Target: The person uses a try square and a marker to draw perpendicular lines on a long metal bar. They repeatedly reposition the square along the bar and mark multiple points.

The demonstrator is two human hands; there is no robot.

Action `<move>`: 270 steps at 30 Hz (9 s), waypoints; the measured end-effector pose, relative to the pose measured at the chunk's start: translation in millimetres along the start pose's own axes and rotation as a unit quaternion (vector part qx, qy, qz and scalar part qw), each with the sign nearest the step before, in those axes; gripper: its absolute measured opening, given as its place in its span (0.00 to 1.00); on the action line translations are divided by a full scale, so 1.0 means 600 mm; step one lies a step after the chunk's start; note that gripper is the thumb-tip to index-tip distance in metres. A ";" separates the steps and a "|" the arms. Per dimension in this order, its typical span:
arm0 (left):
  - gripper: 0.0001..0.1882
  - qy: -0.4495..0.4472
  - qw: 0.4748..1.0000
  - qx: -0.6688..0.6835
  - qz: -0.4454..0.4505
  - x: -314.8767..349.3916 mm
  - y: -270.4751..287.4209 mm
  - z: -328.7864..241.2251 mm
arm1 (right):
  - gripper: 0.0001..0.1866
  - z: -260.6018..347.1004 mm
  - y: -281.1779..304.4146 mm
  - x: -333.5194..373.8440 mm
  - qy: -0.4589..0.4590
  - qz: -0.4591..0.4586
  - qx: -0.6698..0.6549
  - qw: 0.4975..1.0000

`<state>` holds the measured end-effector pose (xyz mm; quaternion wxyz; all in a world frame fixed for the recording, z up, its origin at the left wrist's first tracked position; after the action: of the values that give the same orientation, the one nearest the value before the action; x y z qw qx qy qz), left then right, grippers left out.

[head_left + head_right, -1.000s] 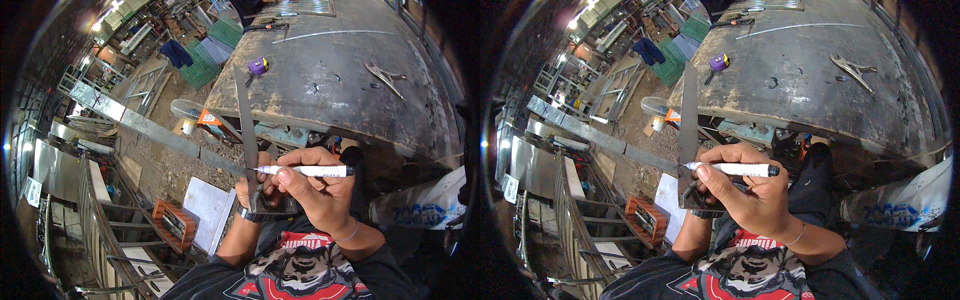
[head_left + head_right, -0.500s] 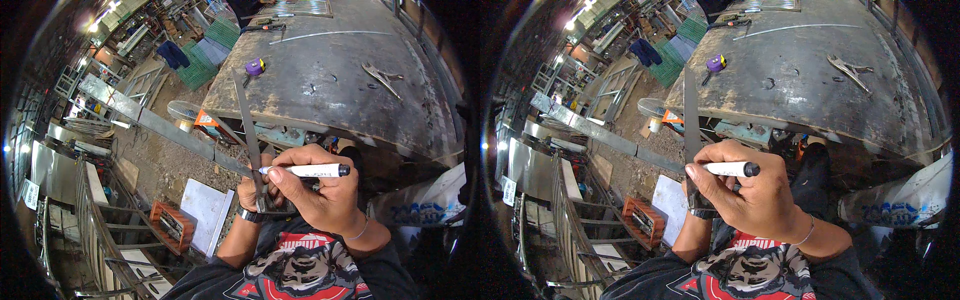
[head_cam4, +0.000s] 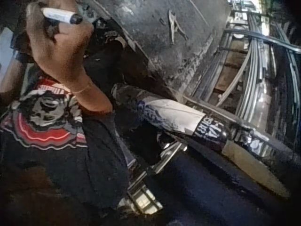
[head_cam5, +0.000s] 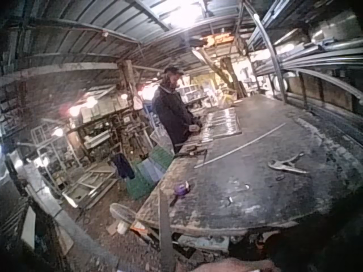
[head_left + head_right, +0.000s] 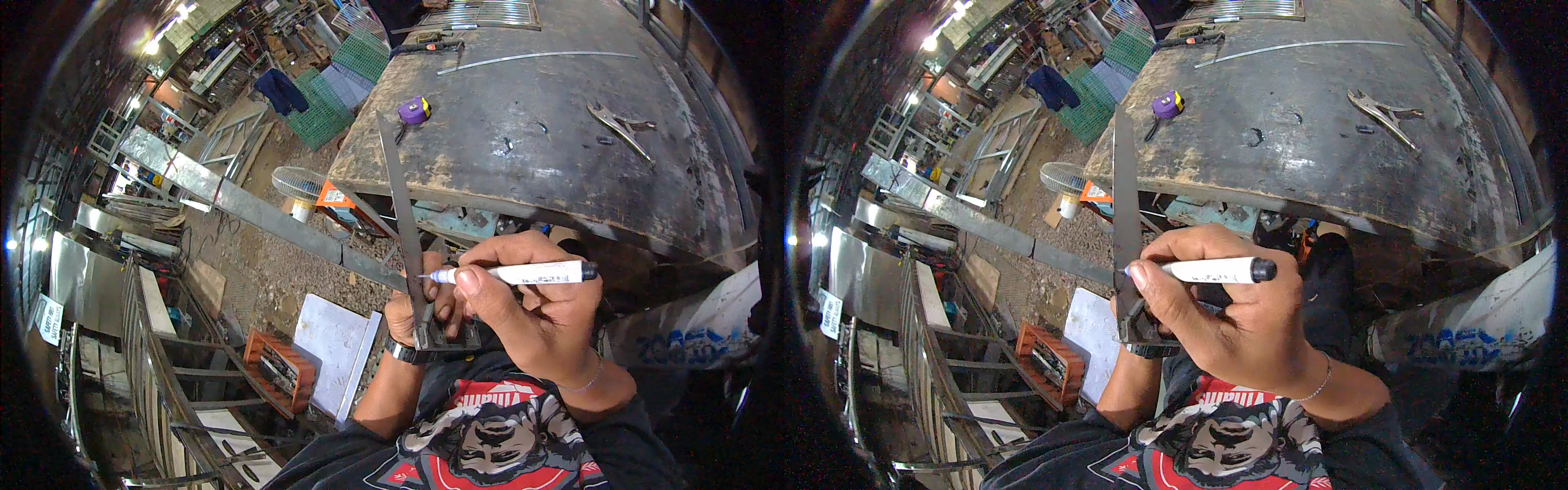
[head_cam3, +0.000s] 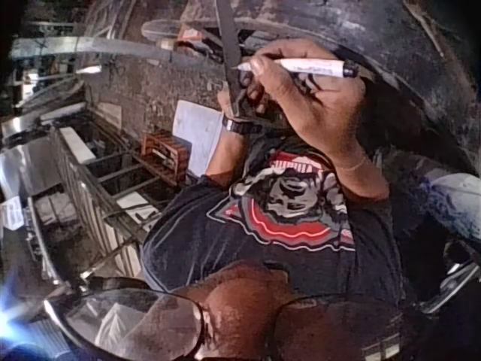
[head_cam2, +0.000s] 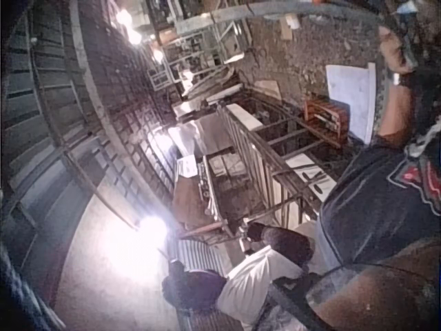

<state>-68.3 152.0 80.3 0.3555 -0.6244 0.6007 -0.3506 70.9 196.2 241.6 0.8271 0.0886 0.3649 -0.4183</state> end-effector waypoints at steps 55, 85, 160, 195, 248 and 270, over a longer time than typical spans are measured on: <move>0.16 -0.026 0.997 -0.051 -0.060 0.004 -0.009 -0.006 | 0.07 -0.005 -0.017 0.017 0.006 0.002 -0.002 1.000; 0.10 -0.159 0.968 -0.152 -0.122 -0.106 -0.150 -0.009 | 0.15 -0.083 0.113 -0.023 0.043 -0.178 0.121 0.976; 0.10 -0.198 0.948 -0.215 -0.123 -0.137 -0.175 -0.009 | 0.13 -0.075 0.154 -0.032 0.076 -0.261 0.083 0.959; 0.10 -0.215 0.937 -0.235 -0.144 -0.143 -0.164 0.002 | 0.11 -0.079 0.155 -0.024 0.076 -0.275 0.100 0.953; 0.09 -0.216 0.959 -0.061 -0.172 0.019 0.076 -0.103 | 0.25 -0.126 -0.071 -0.148 0.039 0.077 0.340 0.936; 0.12 -0.242 0.949 -0.066 -0.189 0.066 0.077 -0.120 | 0.20 -0.151 -0.131 -0.166 0.056 0.113 0.377 0.918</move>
<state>-152.4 109.4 76.9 0.3749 -0.8149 0.3893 -0.2095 -74.9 250.2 256.5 0.7524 0.4576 0.2134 -0.4230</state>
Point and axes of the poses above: each hand's wrist, its own x-axis away from the middle knuckle, its own y-axis out of the back of the hand, z = x × y, the point moved 10 cm from there along -x, towards the middle knuckle, and after that the axes turned 14 degrees about y, right-handed, at the moved point
